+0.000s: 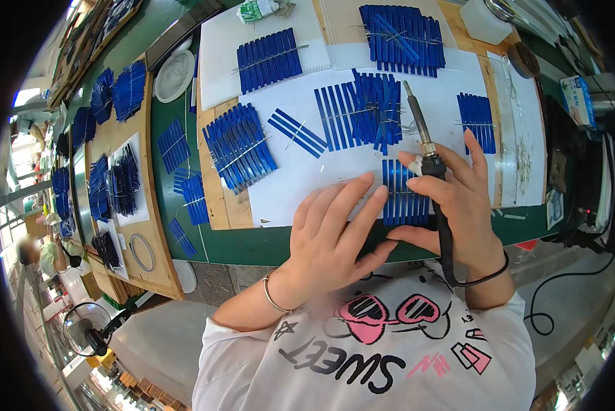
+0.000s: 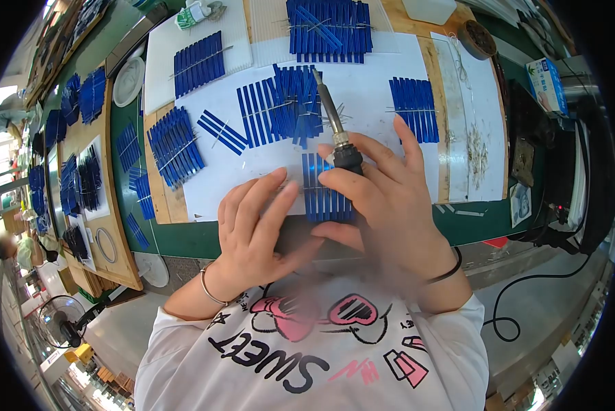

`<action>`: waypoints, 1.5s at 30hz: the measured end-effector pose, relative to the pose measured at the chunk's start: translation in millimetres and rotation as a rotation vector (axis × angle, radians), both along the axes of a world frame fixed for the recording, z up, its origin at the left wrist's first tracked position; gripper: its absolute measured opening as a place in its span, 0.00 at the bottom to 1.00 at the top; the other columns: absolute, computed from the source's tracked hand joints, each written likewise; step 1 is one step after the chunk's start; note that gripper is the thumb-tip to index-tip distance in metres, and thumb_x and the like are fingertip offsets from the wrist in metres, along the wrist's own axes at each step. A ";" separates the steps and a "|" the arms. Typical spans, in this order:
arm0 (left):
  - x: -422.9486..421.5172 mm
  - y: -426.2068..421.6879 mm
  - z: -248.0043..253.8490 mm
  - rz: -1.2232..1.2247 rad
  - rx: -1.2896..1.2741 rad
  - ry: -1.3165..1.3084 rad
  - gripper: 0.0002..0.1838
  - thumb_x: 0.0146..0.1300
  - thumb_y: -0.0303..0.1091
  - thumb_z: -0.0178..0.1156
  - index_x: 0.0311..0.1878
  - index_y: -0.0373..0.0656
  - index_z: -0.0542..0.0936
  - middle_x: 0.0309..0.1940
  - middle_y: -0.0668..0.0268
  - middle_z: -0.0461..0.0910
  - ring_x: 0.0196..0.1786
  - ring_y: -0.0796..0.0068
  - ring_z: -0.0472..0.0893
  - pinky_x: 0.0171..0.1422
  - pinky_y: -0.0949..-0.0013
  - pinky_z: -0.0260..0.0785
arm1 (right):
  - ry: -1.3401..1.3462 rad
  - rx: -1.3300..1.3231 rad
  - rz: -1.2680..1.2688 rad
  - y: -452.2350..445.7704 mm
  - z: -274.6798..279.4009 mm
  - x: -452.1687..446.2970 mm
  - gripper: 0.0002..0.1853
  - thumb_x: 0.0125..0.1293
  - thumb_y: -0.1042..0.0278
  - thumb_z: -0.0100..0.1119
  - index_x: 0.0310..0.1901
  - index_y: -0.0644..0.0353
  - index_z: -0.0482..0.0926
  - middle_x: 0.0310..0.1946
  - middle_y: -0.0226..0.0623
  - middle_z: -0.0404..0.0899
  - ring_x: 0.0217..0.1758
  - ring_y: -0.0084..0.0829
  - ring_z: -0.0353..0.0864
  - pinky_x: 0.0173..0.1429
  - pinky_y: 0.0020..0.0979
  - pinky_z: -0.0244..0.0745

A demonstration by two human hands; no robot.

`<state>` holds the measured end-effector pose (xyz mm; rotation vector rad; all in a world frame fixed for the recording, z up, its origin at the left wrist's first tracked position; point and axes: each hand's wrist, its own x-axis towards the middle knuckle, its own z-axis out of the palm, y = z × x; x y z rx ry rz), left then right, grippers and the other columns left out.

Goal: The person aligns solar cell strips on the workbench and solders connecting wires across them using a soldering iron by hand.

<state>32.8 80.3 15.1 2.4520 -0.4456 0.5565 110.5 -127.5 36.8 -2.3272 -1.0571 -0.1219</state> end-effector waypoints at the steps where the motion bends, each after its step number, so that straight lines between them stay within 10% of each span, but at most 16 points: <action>1: 0.4 -0.5 0.0 -0.002 0.042 -0.005 0.34 0.41 0.40 0.74 0.56 0.41 0.82 0.60 0.55 0.78 0.55 0.57 0.78 0.60 0.58 0.67 | -0.015 -0.011 0.005 0.0 -1.2 -0.1 0.33 0.50 0.40 0.76 0.53 0.45 0.71 0.59 0.36 0.83 0.69 0.43 0.71 0.80 0.59 0.40; 17: -1.0 -1.1 1.0 -0.001 0.155 0.021 0.25 0.55 0.42 0.68 0.57 0.45 0.83 0.64 0.61 0.75 0.58 0.63 0.77 0.61 0.59 0.68 | 0.032 0.062 -0.006 2.0 3.4 1.0 0.34 0.40 0.58 0.80 0.51 0.46 0.73 0.57 0.29 0.83 0.67 0.41 0.74 0.78 0.62 0.44; 19: -1.7 -0.4 -0.7 -0.003 0.125 0.010 0.25 0.55 0.41 0.68 0.57 0.45 0.83 0.64 0.61 0.75 0.58 0.62 0.77 0.61 0.59 0.68 | 0.020 0.112 0.015 -4.5 4.3 0.5 0.26 0.58 0.46 0.72 0.51 0.45 0.71 0.56 0.33 0.85 0.67 0.44 0.74 0.79 0.62 0.43; 28: -1.7 3.7 3.2 -0.057 0.123 0.016 0.26 0.50 0.37 0.70 0.56 0.43 0.83 0.62 0.59 0.76 0.57 0.60 0.77 0.62 0.57 0.68 | 0.021 -0.018 0.086 -31.6 12.9 -16.4 0.25 0.74 0.35 0.44 0.53 0.50 0.72 0.48 0.34 0.88 0.63 0.43 0.77 0.77 0.65 0.45; 30: -3.8 6.4 7.2 -0.074 0.122 0.042 0.26 0.48 0.36 0.71 0.54 0.44 0.84 0.61 0.59 0.77 0.57 0.59 0.77 0.63 0.56 0.67 | 0.112 0.451 -0.096 -40.8 19.5 -20.0 0.19 0.57 0.56 0.71 0.47 0.54 0.79 0.40 0.32 0.86 0.42 0.37 0.77 0.63 0.49 0.66; 37: 0.6 10.9 5.8 -0.149 0.233 0.025 0.23 0.55 0.38 0.67 0.56 0.52 0.83 0.65 0.67 0.76 0.61 0.65 0.74 0.66 0.60 0.64 | 0.317 0.553 -0.147 -26.6 34.7 -22.0 0.08 0.45 0.82 0.60 0.28 0.58 0.79 0.20 0.28 0.70 0.26 0.30 0.61 0.35 0.32 0.56; 44: -1.0 9.3 4.9 -0.130 0.259 0.061 0.23 0.56 0.40 0.67 0.58 0.56 0.83 0.67 0.70 0.75 0.63 0.66 0.73 0.69 0.60 0.60 | 0.191 0.497 -0.101 -20.5 31.9 -20.2 0.09 0.43 0.84 0.60 0.26 0.58 0.76 0.18 0.28 0.67 0.24 0.31 0.61 0.34 0.33 0.55; 45: -1.0 9.2 4.6 -0.128 0.258 0.062 0.23 0.56 0.40 0.67 0.58 0.56 0.83 0.67 0.70 0.75 0.63 0.66 0.73 0.69 0.60 0.60 | 0.234 0.466 -0.095 -23.6 31.7 -21.9 0.04 0.51 0.72 0.63 0.29 0.57 0.77 0.20 0.28 0.67 0.28 0.31 0.61 0.38 0.35 0.55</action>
